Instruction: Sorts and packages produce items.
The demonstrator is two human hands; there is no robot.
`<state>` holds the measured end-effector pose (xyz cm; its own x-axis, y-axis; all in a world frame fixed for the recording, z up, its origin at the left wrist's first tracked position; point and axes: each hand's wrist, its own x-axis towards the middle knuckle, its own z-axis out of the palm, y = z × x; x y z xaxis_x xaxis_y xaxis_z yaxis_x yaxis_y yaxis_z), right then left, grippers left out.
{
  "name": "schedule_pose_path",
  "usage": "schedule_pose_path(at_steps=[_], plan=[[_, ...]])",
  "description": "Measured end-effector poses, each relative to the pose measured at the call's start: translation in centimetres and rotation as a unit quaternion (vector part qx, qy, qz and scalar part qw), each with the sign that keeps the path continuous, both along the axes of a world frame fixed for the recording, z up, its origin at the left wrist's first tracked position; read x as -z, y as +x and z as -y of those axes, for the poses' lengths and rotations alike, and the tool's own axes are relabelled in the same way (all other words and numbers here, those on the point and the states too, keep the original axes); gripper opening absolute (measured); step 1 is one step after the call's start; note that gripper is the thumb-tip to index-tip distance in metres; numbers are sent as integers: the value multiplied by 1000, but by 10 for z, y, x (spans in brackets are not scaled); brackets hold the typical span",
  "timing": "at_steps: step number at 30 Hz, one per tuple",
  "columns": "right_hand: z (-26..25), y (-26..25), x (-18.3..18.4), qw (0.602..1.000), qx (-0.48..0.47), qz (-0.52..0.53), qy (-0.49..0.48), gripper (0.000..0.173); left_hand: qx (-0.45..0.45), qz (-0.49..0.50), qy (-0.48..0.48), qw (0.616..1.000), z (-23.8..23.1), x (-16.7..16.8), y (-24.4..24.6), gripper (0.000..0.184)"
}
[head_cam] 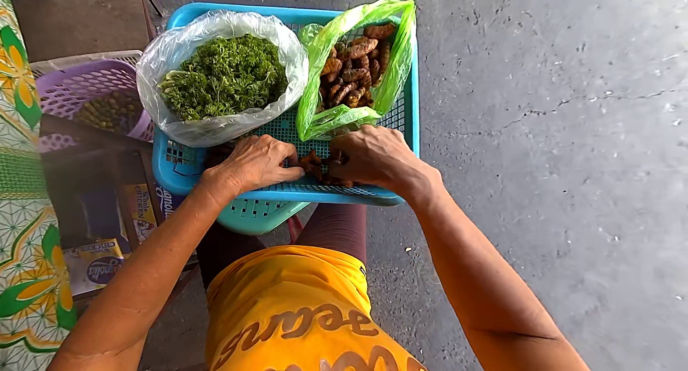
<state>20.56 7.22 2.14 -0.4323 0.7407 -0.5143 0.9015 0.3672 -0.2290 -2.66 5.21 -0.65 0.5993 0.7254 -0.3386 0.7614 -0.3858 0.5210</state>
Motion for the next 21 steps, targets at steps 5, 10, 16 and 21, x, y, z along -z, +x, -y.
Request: schedule_pose_path(at_steps=[5, 10, 16, 21], plan=[[-13, 41, -9, 936, 101, -335, -19, 17, -124, 369, -259, 884, 3, -16, -3, 22], [-11, 52, -3, 735, 136, -634, -199, 18, -116, 545, -381, 738, 1, -21, 0, 26], [11, 27, 17, 652, 217, -657, -309, 16, -202, 449, -303, 816, 7, -40, 35, 24], [8, 27, 8, 726, 271, -597, -207, 18, -198, 238, -77, 948, -4, -52, 56, 27]])
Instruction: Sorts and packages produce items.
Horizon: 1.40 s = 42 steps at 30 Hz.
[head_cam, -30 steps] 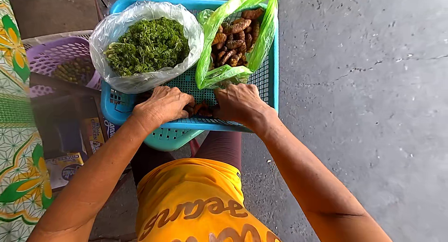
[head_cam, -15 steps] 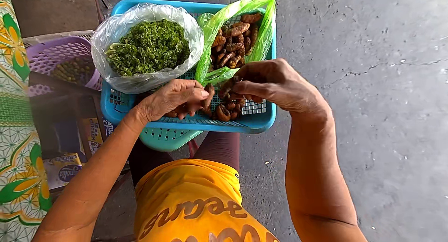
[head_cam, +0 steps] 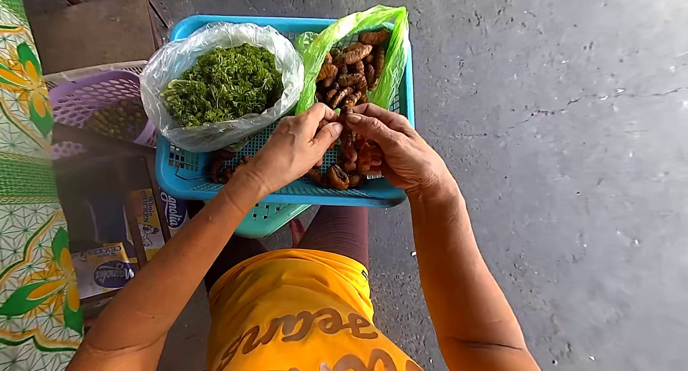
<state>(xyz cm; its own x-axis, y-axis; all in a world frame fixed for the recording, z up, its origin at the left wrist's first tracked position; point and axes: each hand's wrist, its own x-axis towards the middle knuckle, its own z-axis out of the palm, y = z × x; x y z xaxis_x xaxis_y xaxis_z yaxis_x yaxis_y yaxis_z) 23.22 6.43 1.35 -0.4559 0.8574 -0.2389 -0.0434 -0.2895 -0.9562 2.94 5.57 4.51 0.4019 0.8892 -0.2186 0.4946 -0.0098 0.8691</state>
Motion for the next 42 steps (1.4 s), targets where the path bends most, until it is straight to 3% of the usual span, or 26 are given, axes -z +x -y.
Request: schedule_pose_path(at_steps=[2, 4, 7, 10, 13, 15, 17, 19, 22, 28, 31, 34, 36, 39, 42], plan=[[-12, 3, -6, 993, 59, 69, 75, 22, -17, -5, -6, 1000, -14, -8, 13, 29], [-29, 1, -13, 973, 128, 120, 149, 25, -58, 70, -50, 995, -32, -11, 27, 34], [-54, -5, -19, 953, 172, 189, 161, 35, -110, 106, -44, 987, -60, -3, 42, 41], [-69, -7, -16, 931, 114, 300, 175, 42, -87, 10, 15, 996, -74, 1, 41, 47], [-73, -1, -10, 863, 52, 435, 252, 44, 1, -105, 119, 987, -68, 10, 28, 46], [-72, 4, -7, 838, 34, 481, 254, 44, 71, -169, 143, 973, -59, 19, 19, 59], [-68, 5, -8, 829, 32, 500, 250, 41, 121, -257, 148, 947, -47, 21, 16, 61], [-64, 2, -9, 814, 38, 526, 245, 35, 144, -318, 196, 916, -38, 28, 16, 39], [-60, -2, -10, 803, 40, 539, 252, 23, 146, -310, 236, 909, -32, 30, 19, 21], [-67, -14, -7, 812, -62, 486, 318, 17, 144, -300, 253, 908, -43, 14, 22, 21], [-69, -7, -13, 852, -47, 379, 357, 21, 149, -259, 270, 915, -50, 17, 12, 37], [-51, 8, -30, 838, 2, 407, 363, 22, 154, -198, 300, 920, -39, 6, 1, 66], [-29, 21, -39, 811, -14, 486, 326, 21, 136, -135, 351, 917, -22, -3, -9, 56], [7, 18, -32, 765, -71, 586, 257, 19, 108, -54, 343, 931, 4, -1, -18, 18], [22, -8, -20, 709, -94, 657, 238, 13, 209, -188, 224, 933, 14, 20, -13, 17]])
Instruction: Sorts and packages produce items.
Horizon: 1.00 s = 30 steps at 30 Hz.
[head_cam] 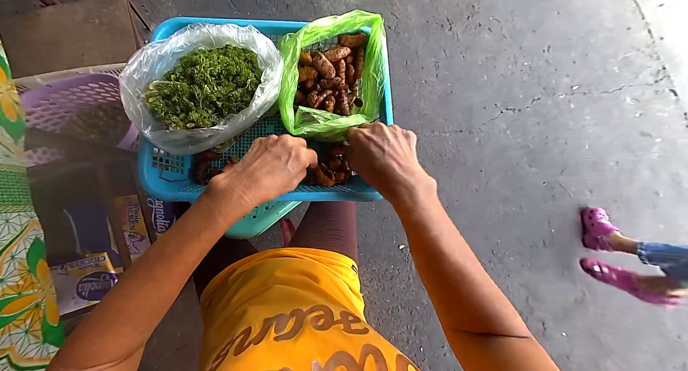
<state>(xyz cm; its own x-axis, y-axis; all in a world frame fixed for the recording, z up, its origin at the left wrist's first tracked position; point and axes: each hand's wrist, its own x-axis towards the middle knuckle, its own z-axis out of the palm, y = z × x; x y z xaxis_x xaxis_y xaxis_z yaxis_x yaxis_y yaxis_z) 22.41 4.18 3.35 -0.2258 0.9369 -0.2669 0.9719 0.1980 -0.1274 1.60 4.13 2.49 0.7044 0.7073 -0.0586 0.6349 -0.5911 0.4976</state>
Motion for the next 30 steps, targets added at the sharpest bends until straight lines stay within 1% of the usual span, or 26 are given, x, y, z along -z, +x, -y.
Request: schedule_pose_path(at_steps=[2, 3, 5, 7, 8, 10, 12, 13, 15, 17, 19, 20, 21, 23, 24, 25, 26, 27, 29, 30], plan=[[2, -15, 6, 999, -6, 32, -3, 9, 8, -102, -68, 992, -3, 13, 9, 26], [3, -20, 7, 999, -3, 39, -15, 8, 6, -127, -99, 987, -6, 16, 12, 32], [3, -23, 9, 999, 4, 37, -35, 8, 5, -145, -101, 984, -12, 21, 13, 34], [3, -18, 13, 998, 3, 18, -56, 18, 0, -155, -97, 983, -15, 27, 9, 33], [3, -15, 16, 998, -1, 0, -65, 20, -7, -159, -99, 982, -16, 31, 5, 33], [4, -14, 20, 996, -17, -50, -75, 18, -30, -163, -102, 981, -18, 35, -7, 29], [4, -14, 26, 986, -50, -132, -90, 12, -59, -160, -103, 980, -19, 34, -19, 28], [4, -14, 30, 975, -72, -184, -104, 10, -76, -145, -106, 981, -19, 33, -24, 28], [2, -16, 36, 956, -96, -255, -113, 10, -111, -87, -123, 982, -19, 27, -38, 26], [2, -16, 38, 948, -94, -295, -77, 11, -151, -11, -160, 976, -15, 16, -50, 23], [2, -12, 39, 933, -76, -347, -54, 16, -187, 91, -201, 957, -9, 6, -61, 22], [1, -9, 39, 924, -63, -373, -58, 18, -201, 158, -221, 941, -6, 4, -66, 22], [0, -5, 39, 913, -49, -398, -68, 20, -217, 228, -258, 914, -2, 2, -70, 24], [0, -1, 40, 896, -21, -435, -87, 21, -247, 346, -360, 830, 6, -7, -77, 28], [2, 0, 41, 898, -19, -433, -76, 20, -250, 378, -393, 800, 9, -10, -80, 30], [4, 0, 42, 906, -29, -418, -52, 19, -241, 388, -413, 788, 11, -11, -84, 32], [7, -1, 44, 918, -49, -392, -19, 16, -225, 380, -420, 793, 12, -12, -89, 34], [8, -5, 45, 930, -72, -361, 10, 14, -210, 352, -410, 815, 12, -12, -92, 39], [6, -19, 45, 944, -121, -303, 36, 10, -191, 250, -333, 889, 12, -9, -95, 48], [3, -27, 45, 950, -144, -276, 29, 10, -192, 176, -288, 921, 11, -9, -96, 48]])
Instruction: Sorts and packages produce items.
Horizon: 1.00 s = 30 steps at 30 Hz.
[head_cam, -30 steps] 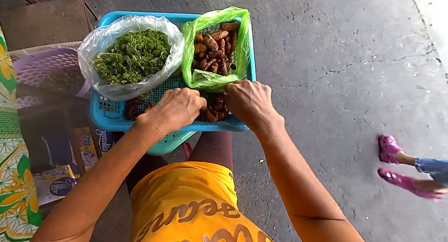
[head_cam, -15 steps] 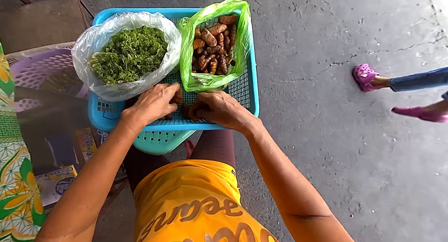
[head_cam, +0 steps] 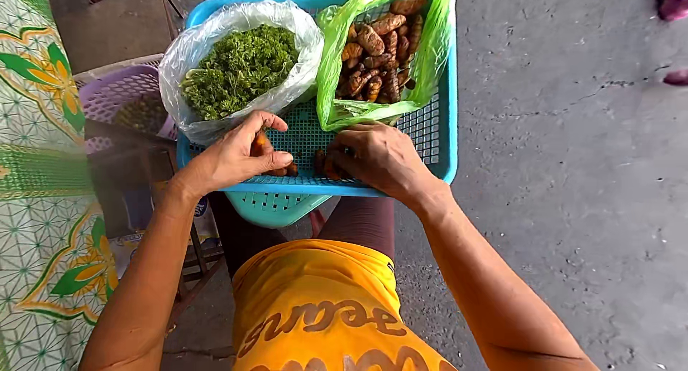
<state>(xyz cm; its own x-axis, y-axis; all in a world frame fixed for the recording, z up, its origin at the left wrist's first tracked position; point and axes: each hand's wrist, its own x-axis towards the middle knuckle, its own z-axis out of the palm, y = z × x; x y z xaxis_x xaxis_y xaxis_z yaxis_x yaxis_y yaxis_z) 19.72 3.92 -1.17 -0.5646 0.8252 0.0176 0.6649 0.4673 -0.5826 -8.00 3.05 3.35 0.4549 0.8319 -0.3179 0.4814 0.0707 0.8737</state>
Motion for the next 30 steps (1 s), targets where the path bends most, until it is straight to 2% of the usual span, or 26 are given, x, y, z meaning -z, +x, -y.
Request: schedule_pose_path(at_steps=[2, 4, 5, 7, 9, 10, 11, 13, 14, 15, 18, 20, 23, 25, 26, 28, 30], plan=[[-7, -18, -1, 997, -48, 67, -10, 11, 32, -136, 30, 990, -2, -2, 2, 35], [-13, -35, -4, 984, -85, 152, -44, 14, 42, -184, 22, 982, -6, -6, 4, 27], [-14, -41, -8, 974, -93, 197, -67, 17, 37, -165, 20, 985, -6, -7, 3, 28], [-17, -48, -16, 952, -89, 274, -103, 24, 32, -69, 21, 997, -6, -10, -6, 35], [-20, -47, -23, 939, -84, 311, -123, 28, 42, -3, 19, 999, -2, -16, -14, 41], [-21, -45, -24, 937, -86, 315, -125, 26, 47, -30, 41, 998, 1, -17, -18, 41], [-22, -45, -25, 936, -91, 313, -130, 24, 51, -99, 93, 989, 5, -15, -21, 38], [-22, -48, -25, 940, -108, 296, -130, 15, 62, -236, 202, 949, 12, -4, -24, 33], [-22, -50, -23, 947, -113, 275, -122, 13, 67, -265, 226, 935, 13, 2, -25, 31], [-22, -52, -21, 953, -115, 254, -115, 13, 69, -274, 224, 933, 13, 4, -25, 32], [-24, -61, -20, 968, -100, 205, -105, 32, 82, -350, 156, 920, 9, 3, -15, 28], [-27, -69, -19, 970, -118, 181, -114, 31, 99, -430, 109, 891, 5, 5, -2, 27], [-29, -79, -12, 955, -172, 192, -145, 27, 115, -494, 58, 860, -4, 11, 10, 27], [-28, -78, -13, 945, -168, 230, -159, 26, 115, -493, 42, 862, -9, 14, 16, 28], [-28, -75, -16, 941, -153, 256, -158, 24, 110, -468, 43, 876, -11, 15, 17, 28], [-31, -66, -26, 932, -119, 299, -164, 24, 80, -355, 63, 929, -12, 19, 16, 28], [-35, -54, -30, 935, -96, 293, -176, 27, 42, -211, 79, 973, -10, 19, 13, 28]])
